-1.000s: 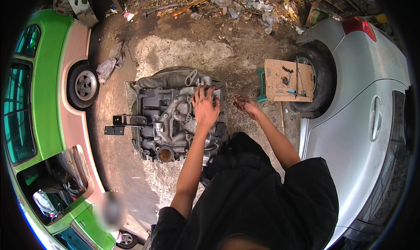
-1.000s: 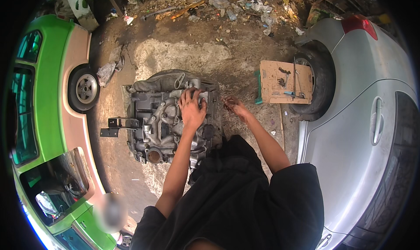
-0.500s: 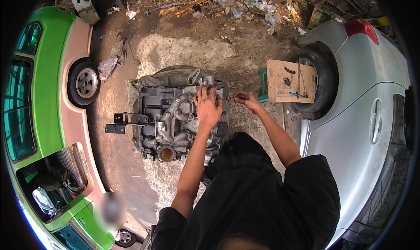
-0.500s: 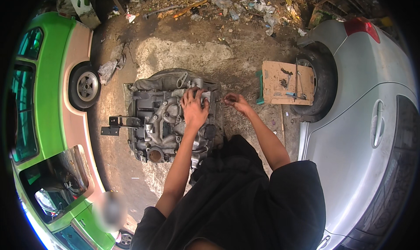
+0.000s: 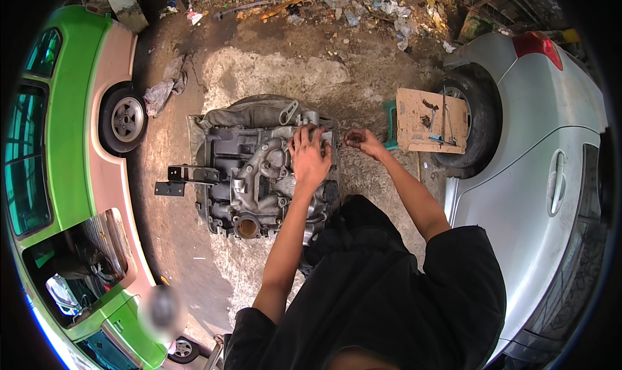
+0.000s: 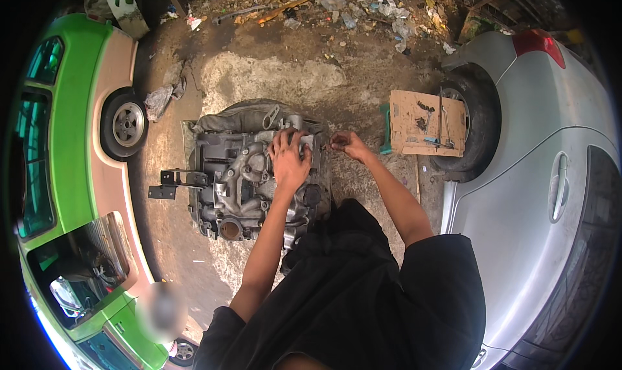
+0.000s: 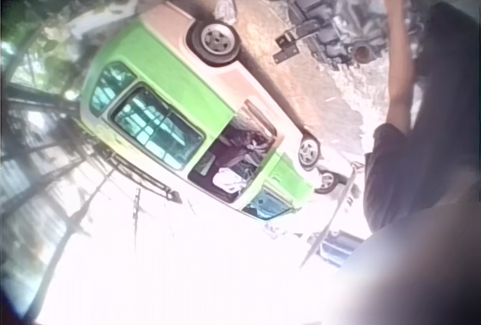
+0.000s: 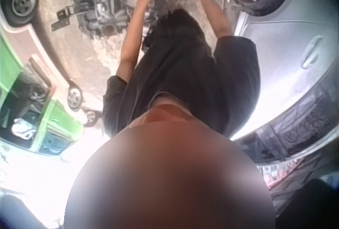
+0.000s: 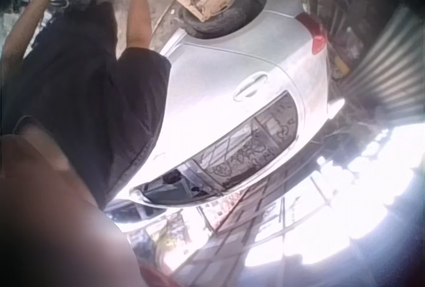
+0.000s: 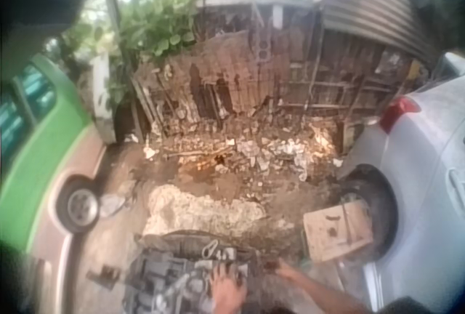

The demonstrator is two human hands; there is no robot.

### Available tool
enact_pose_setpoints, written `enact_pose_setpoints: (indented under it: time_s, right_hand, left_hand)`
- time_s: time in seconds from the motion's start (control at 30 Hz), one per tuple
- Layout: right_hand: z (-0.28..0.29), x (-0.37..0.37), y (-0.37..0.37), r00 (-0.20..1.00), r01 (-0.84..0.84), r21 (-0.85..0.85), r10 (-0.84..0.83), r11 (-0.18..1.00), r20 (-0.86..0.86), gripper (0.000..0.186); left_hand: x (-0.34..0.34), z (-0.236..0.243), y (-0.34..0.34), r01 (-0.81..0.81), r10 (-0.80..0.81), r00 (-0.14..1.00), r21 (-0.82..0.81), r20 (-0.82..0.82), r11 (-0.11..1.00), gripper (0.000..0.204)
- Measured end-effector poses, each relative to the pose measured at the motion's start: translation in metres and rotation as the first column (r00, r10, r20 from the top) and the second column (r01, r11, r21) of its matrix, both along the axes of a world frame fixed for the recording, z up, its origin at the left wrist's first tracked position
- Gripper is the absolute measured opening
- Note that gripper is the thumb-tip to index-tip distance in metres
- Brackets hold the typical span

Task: The person works on a car engine block placed on the ground between two parked cars. They use a wrench to loosen and remove bolts from the engine, then place the bolts on a nearby cardboard sheet. The person continues to remove additional bolts and set them aside.

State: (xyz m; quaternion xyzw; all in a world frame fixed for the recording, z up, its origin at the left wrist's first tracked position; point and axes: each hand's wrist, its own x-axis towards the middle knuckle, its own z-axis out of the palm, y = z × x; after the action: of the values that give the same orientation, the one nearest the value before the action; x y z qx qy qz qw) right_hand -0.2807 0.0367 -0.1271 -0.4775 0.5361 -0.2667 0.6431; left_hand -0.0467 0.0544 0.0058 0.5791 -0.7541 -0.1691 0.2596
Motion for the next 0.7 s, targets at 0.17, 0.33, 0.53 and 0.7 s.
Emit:
enact_pose_setpoints:
  time_s: [0.17, 0.33, 0.53, 0.7]
  right_hand:
    - [0.007, 0.019, 0.023, 1.000, 0.010, 0.070, -0.010, 0.997, -0.011, 0.023]
    - [0.023, 0.064, 0.065, 0.950, 0.276, 0.367, -0.310, 0.888, 0.033, 0.031]
    - [0.025, 0.076, 0.081, 0.697, 0.420, 0.579, -0.657, 0.699, 0.288, 0.028]
    - [0.034, 0.044, 0.091, 0.612, 0.352, 0.549, -0.630, 0.758, 0.478, 0.030]
  left_hand:
    - [0.000, 0.002, -0.001, 0.002, -0.002, 1.000, 0.015, -0.002, 1.000, 0.037]
    - [-0.001, 0.004, 0.001, -0.001, 0.001, 1.000, 0.026, 0.005, 1.000, 0.037]
    - [0.000, 0.003, 0.001, 0.004, -0.004, 1.000, 0.003, 0.014, 1.000, 0.036]
    - [0.002, 0.003, 0.001, 0.022, -0.023, 0.999, 0.044, 0.038, 0.999, 0.041]
